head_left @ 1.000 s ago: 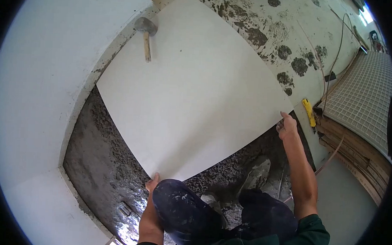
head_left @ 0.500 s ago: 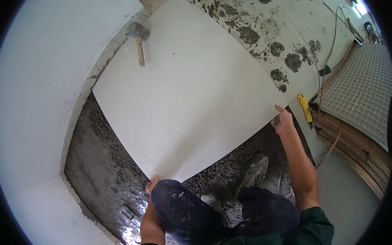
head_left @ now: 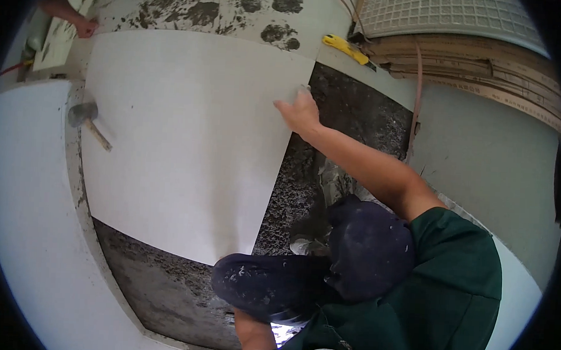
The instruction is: Placing a large floor tile onto a prepared mortar bed and tapping it into place with a rubber mallet to ensure it is level.
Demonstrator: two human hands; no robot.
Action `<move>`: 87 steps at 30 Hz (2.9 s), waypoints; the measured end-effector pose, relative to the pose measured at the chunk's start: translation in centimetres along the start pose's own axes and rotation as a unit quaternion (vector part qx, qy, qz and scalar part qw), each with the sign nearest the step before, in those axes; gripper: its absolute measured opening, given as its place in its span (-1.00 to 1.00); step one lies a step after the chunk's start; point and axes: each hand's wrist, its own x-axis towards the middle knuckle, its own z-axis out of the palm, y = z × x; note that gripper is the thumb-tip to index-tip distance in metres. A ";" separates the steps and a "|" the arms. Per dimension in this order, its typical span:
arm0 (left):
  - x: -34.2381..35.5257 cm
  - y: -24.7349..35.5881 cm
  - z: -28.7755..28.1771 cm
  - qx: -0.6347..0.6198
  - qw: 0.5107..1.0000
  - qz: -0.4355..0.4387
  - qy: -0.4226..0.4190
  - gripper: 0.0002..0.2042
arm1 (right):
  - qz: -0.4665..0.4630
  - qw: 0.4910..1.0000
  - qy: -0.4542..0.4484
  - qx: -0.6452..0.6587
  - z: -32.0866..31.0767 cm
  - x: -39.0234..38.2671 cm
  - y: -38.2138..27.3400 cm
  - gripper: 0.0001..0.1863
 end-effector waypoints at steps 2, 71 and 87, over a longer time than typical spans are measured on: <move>0.2 0.9 0.2 0.005 1.000 0.012 0.000 -0.02 | 0.032 0.997 -0.044 -0.058 -0.8 -0.2 -0.8 -0.19; 9.4 44.9 8.1 0.192 0.824 0.453 0.281 -0.08 | -0.360 0.877 -0.254 -0.191 2.0 -2.7 -12.8 -0.79; 6.6 49.8 6.7 0.302 0.863 0.386 0.122 -0.09 | -0.178 0.898 -0.378 0.136 40.6 -8.1 -40.0 -0.39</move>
